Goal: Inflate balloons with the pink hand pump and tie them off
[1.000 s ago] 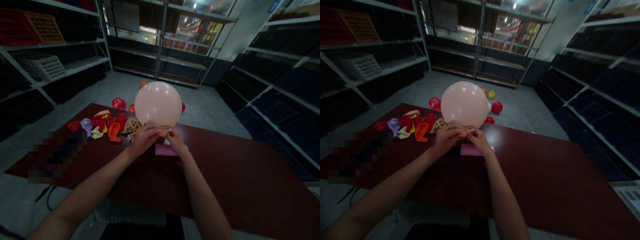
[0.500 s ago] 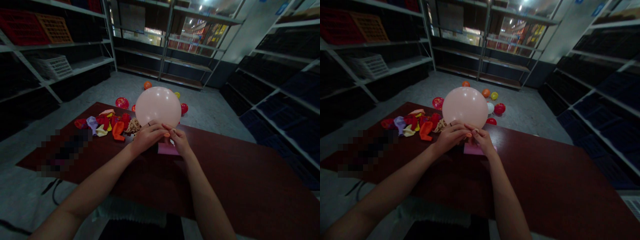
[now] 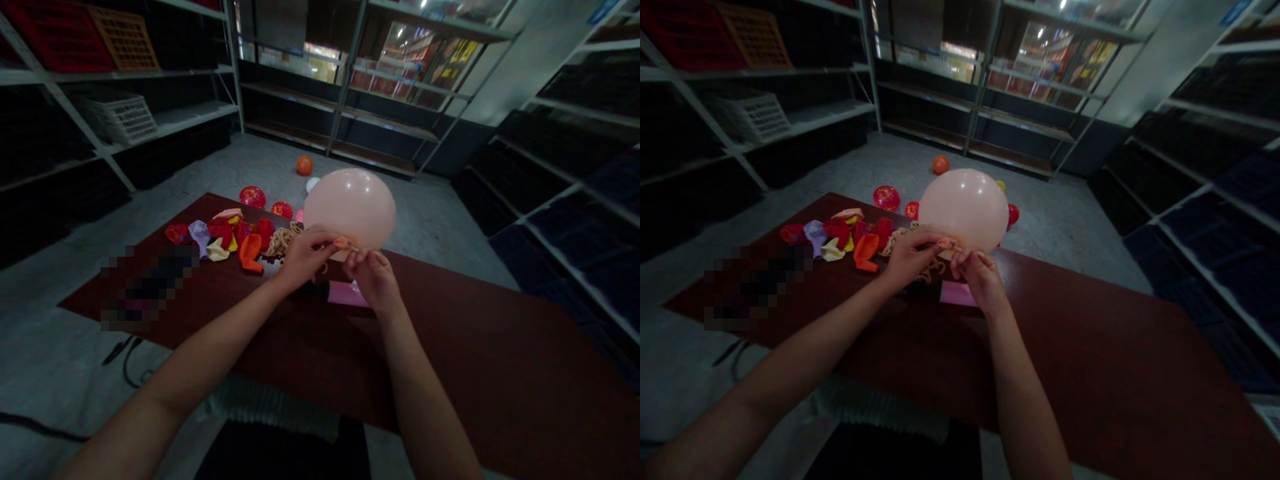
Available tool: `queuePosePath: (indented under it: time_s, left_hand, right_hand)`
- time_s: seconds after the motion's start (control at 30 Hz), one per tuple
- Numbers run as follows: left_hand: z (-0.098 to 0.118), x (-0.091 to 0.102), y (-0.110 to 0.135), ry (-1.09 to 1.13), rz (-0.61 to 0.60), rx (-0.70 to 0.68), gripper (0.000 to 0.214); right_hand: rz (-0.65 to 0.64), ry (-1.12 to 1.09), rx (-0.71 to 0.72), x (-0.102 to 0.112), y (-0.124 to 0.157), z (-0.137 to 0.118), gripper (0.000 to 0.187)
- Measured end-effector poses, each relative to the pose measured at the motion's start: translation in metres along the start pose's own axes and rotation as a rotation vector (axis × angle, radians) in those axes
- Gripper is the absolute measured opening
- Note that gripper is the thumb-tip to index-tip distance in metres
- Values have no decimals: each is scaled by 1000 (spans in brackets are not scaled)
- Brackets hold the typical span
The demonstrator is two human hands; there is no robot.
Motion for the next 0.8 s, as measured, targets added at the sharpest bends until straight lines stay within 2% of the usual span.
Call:
queuePosePath:
  time_s: [0.13,0.27,0.37,0.5,0.67,0.8]
  left_hand:
    - [-21,0,2,192,116,325,18]
    - [-32,-5,9,438,208,503,25]
    - [-32,-7,13,467,246,509,26]
    - [-24,-9,19,342,263,480,27]
    - [-11,-17,25,200,164,369,23]
    - [-6,-20,27,189,124,335,21]
  right_hand:
    - [-109,329,33,-6,-3,2,28]
    - [-35,757,151,-11,-3,7,17]
    - [-14,861,209,-19,0,14,21]
    - [21,904,219,-25,2,20,24]
    - [98,999,204,-21,4,24,29]
    - [210,994,215,-15,5,25,27]
Point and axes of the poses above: each hand's wrist, its own y-axis away from the middle knuckle, its own x-axis out of the back of the hand, z = x × y, the point moved 5 cm from there along -y, towards the middle knuckle, and after that the axes turned 4 degrees about -y, right-handed, at the moved point
